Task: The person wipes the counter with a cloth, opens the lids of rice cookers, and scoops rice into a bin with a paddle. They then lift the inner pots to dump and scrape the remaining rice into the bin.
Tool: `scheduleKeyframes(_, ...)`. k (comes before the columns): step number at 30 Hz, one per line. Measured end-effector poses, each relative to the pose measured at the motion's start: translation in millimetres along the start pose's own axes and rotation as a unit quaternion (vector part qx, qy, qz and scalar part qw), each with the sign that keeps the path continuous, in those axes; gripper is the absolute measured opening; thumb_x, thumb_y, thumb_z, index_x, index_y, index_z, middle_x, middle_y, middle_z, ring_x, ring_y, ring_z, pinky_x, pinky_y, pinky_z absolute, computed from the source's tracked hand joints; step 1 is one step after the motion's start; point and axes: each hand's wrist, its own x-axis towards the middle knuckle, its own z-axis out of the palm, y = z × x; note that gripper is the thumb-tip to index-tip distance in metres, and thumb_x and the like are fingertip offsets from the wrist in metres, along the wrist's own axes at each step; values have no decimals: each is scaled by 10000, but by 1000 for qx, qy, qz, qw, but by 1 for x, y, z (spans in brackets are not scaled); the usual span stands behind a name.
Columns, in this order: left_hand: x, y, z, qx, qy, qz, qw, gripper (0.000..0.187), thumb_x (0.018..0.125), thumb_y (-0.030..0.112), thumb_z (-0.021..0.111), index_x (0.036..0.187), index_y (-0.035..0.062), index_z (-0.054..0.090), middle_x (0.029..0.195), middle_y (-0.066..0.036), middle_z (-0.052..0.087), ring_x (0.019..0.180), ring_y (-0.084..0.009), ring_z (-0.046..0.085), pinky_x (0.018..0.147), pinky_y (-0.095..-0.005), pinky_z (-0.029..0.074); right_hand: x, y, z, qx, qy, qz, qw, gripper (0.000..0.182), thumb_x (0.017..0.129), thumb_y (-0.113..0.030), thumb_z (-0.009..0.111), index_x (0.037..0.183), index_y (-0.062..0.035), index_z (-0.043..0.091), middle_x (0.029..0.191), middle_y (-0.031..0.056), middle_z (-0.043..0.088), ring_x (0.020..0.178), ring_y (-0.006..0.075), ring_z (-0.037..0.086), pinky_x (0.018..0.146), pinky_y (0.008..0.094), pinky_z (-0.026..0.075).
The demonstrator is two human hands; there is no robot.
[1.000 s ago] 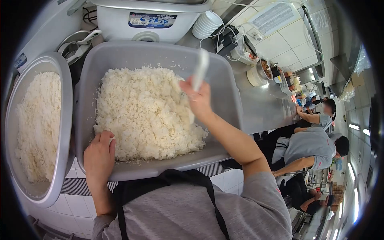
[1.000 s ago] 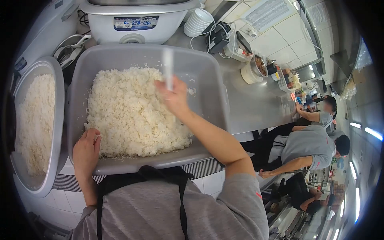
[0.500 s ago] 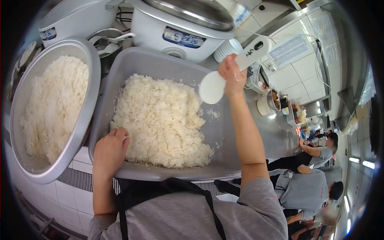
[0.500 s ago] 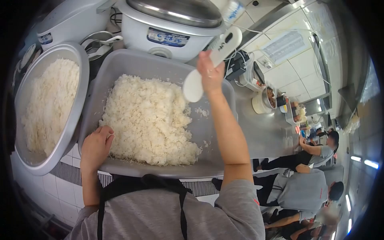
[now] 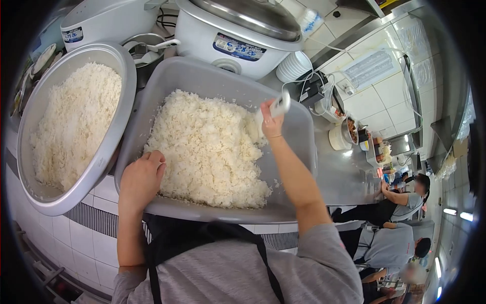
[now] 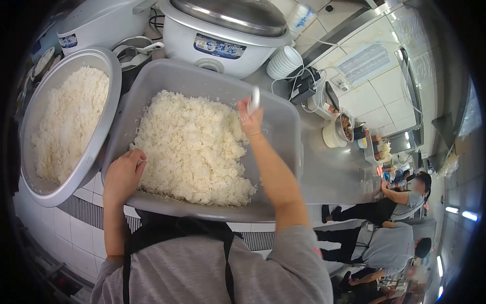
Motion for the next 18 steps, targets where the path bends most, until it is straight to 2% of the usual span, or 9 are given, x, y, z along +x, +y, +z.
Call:
scheduleKeyframes(1, 1, 1, -1, 1, 3, -5, 1000, 107, 783, 126, 520, 825, 27, 518, 800, -144, 577, 716, -333, 555, 621, -412, 426, 8, 3, 2, 4, -2, -6, 1000, 166, 812, -117, 529, 689, -72, 428, 543, -49, 327, 478, 49, 297, 431, 214, 220)
scheduleKeyframes(3, 1, -2, 0, 15, 2, 1, 1000, 102, 785, 131, 518, 824, 38, 516, 794, -137, 579, 706, -332, 558, 616, -412, 432, 13, -4, 3, 120, -73, 168, 976, 134, 781, -111, 571, 724, -67, 458, 574, -39, 372, 506, 50, 337, 455, 199, 255)
scheduleKeyframes(4, 3, -2, 2, 20, 5, 6, 1000, 96, 787, 137, 516, 823, 48, 515, 788, -130, 581, 696, -331, 560, 610, -411, 438, 22, -11, -5, 119, -73, 170, 975, 134, 781, -111, 571, 724, -67, 458, 574, -39, 372, 506, 50, 337, 455, 199, 255)
scheduleKeyframes(7, 4, -1, 1, 6, 5, -4, 1000, 99, 787, 137, 517, 820, 44, 515, 787, -132, 581, 698, -331, 560, 615, -413, 436, 49, -44, -45, 280, -175, 330, 884, 109, 790, -81, 549, 730, -80, 458, 568, -24, 375, 496, 63, 333, 458, 221, 266)
scheduleKeyframes(8, 4, -3, 0, 5, 4, -11, 1000, 99, 787, 137, 517, 820, 44, 515, 787, -132, 581, 698, -331, 560, 615, -413, 436, 29, -41, -36, 282, -180, 334, 881, 109, 790, -81, 549, 730, -80, 458, 568, -24, 375, 496, 63, 333, 458, 221, 266)
scheduleKeyframes(10, 4, -1, 0, 8, 6, -2, 1000, 98, 789, 136, 515, 815, 41, 514, 786, -135, 579, 701, -333, 558, 618, -416, 433, -23, -31, -22, 101, -131, 177, 970, 136, 814, -66, 510, 706, -83, 429, 531, -36, 326, 461, 64, 290, 429, 235, 233)
scheduleKeyframes(11, 4, 2, 1, 5, 8, 0, 1000, 98, 789, 136, 515, 815, 41, 514, 786, -135, 579, 701, -333, 558, 618, -416, 433, -21, -18, -23, 264, -114, 205, 936, 124, 818, -76, 511, 728, -74, 426, 557, -33, 334, 493, 70, 302, 452, 237, 241)
scheduleKeyframes(14, 4, 2, -2, 18, 4, -8, 1000, 100, 791, 137, 512, 810, 39, 513, 786, -136, 578, 707, -333, 556, 618, -419, 431, 6, -23, -12, 232, -69, 198, 950, 109, 824, -82, 496, 744, -88, 422, 567, -29, 341, 504, 79, 315, 462, 239, 241)
scheduleKeyframes(18, 4, -1, 2, 0, 7, -14, 1000, 95, 785, 120, 513, 811, 29, 510, 776, -134, 575, 703, -325, 555, 613, -410, 422, 41, -66, -7, 475, -114, 205, 848, 77, 828, -117, 484, 786, -98, 421, 583, -37, 325, 516, 84, 300, 478, 226, 236)
